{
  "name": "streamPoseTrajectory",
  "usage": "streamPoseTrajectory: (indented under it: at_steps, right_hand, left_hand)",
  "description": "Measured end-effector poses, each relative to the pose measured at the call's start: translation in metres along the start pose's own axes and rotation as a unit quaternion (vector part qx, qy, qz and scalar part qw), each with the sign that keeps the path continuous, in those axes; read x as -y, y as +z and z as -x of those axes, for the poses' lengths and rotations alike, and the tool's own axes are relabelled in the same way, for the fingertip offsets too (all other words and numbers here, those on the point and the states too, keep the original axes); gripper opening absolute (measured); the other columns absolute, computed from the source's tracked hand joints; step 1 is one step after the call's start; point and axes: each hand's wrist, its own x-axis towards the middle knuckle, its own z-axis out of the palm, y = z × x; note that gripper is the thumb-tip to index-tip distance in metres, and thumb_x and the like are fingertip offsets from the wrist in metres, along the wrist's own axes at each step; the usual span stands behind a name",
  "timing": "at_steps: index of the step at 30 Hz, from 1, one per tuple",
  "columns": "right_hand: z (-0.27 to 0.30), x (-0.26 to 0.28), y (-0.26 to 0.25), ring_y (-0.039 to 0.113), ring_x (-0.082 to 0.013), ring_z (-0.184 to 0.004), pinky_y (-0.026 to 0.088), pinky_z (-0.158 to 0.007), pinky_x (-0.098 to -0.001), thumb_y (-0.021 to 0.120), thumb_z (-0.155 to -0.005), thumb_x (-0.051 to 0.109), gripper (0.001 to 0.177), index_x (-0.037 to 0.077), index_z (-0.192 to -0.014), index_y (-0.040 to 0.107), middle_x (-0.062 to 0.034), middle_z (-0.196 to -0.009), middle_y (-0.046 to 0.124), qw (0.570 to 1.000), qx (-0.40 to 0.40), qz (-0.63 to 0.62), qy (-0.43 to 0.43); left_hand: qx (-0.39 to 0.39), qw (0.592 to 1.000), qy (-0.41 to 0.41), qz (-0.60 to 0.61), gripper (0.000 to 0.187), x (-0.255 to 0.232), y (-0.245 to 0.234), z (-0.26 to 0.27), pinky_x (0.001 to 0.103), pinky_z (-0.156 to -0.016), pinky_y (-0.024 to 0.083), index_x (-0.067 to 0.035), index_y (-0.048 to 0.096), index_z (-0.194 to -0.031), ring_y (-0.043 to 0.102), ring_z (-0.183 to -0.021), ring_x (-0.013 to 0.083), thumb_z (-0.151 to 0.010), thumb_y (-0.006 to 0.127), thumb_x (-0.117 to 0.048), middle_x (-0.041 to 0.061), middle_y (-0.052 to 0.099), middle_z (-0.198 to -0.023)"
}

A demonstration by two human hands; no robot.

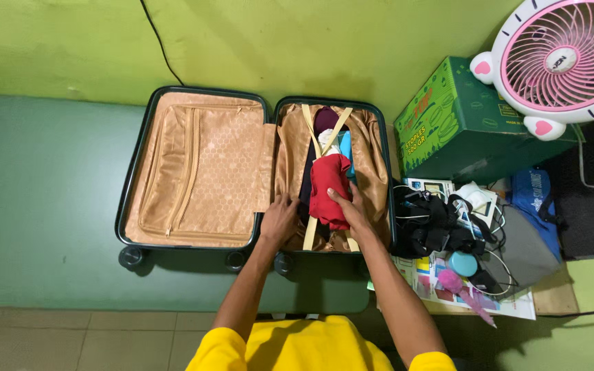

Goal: The person packs a suitcase with clothes, then folds a piece of blue patterned fabric by hand on a green bench next to a pile of clothing.

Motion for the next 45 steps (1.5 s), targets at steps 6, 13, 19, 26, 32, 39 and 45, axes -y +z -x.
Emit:
streamPoseTrajectory:
  at_steps: [6, 13, 19, 26, 32, 39, 45]
  right_hand:
    - [0.008, 0.006, -0.018, 0.058, -0.0272, -0.132, 0.048, -0.108, -0.0387, 0.084, -0.07, 0.041, 0.108, 0.007, -0.158, 0.032, -0.0166, -0.151, 0.052, 0.999, 0.013, -0.032, -0.006]
    - [0.0, 0.002, -0.018, 0.052, -0.0254, -0.137, 0.042, -0.112, -0.0372, 0.084, -0.073, 0.044, 0.107, 0.008, -0.159, 0.033, -0.0151, -0.155, 0.048, 0.999, 0.007, 0.028, -0.016]
    - [-0.003, 0.001, -0.02, 0.051, -0.0254, -0.14, 0.041, -0.114, -0.0368, 0.084, -0.075, 0.049, 0.108, 0.005, -0.159, 0.032, -0.0164, -0.157, 0.047, 0.998, 0.025, 0.045, -0.042]
    - [0.0, 0.008, -0.018, 0.051, -0.0255, -0.14, 0.042, -0.114, -0.0373, 0.082, -0.073, 0.049, 0.11, 0.007, -0.16, 0.031, -0.0167, -0.158, 0.045, 0.997, 0.023, 0.07, -0.02]
    - [-0.002, 0.0, -0.017, 0.046, -0.0258, -0.143, 0.039, -0.115, -0.0376, 0.084, -0.074, 0.048, 0.11, 0.004, -0.159, 0.03, -0.0174, -0.16, 0.041, 0.997, 0.018, 0.067, -0.045]
    - [0.002, 0.002, -0.014, 0.048, -0.0268, -0.142, 0.039, -0.115, -0.0374, 0.083, -0.074, 0.049, 0.111, 0.003, -0.159, 0.029, -0.019, -0.158, 0.043, 0.995, 0.012, 0.082, -0.053]
    - [-0.003, -0.003, -0.011, 0.049, -0.0274, -0.141, 0.04, -0.115, -0.0379, 0.085, -0.073, 0.048, 0.111, 0.003, -0.158, 0.032, -0.0199, -0.156, 0.045, 0.992, -0.001, 0.104, -0.073]
  left_hand:
    - [0.047, 0.994, -0.092, -0.044, 0.07, -0.005, 0.032, -0.002, 0.045, -0.068, 0.061, -0.009, 0.036, -0.143, 0.073, -0.086, 0.0395, -0.084, 0.073, -0.012, 0.026, 0.059, -0.125]
    - [0.019, 0.991, -0.13, 0.007, 0.066, -0.005, 0.031, -0.008, 0.049, -0.065, 0.059, -0.009, 0.035, -0.14, 0.072, -0.086, 0.0432, -0.088, 0.073, -0.024, 0.026, 0.064, -0.113]
    - [0.017, 0.996, -0.085, 0.001, 0.044, -0.014, -0.006, 0.018, 0.043, -0.086, 0.059, -0.015, 0.045, -0.136, 0.067, -0.112, 0.0367, -0.096, 0.063, -0.006, 0.02, 0.055, -0.128]
    - [0.014, 0.996, 0.049, -0.07, 0.037, -0.003, -0.035, 0.034, 0.048, -0.113, 0.033, -0.019, 0.074, -0.115, 0.041, -0.137, 0.0293, -0.079, 0.068, -0.01, 0.004, 0.045, -0.153]
    - [-0.005, 0.993, 0.079, -0.093, 0.044, 0.007, -0.007, 0.036, 0.051, -0.114, 0.029, -0.022, 0.075, -0.125, 0.041, -0.139, 0.028, -0.083, 0.063, -0.014, -0.001, 0.061, -0.135]
    - [0.112, 0.988, 0.008, -0.108, 0.035, 0.007, -0.023, 0.031, 0.059, -0.122, 0.018, -0.026, 0.075, -0.12, 0.043, -0.135, 0.0258, -0.09, 0.058, -0.02, 0.005, 0.063, -0.13]
    - [0.101, 0.993, 0.009, -0.056, 0.037, 0.001, -0.05, 0.047, 0.056, -0.118, 0.02, -0.013, 0.075, -0.115, 0.043, -0.13, 0.0268, -0.093, 0.056, -0.036, 0.01, 0.058, -0.125]
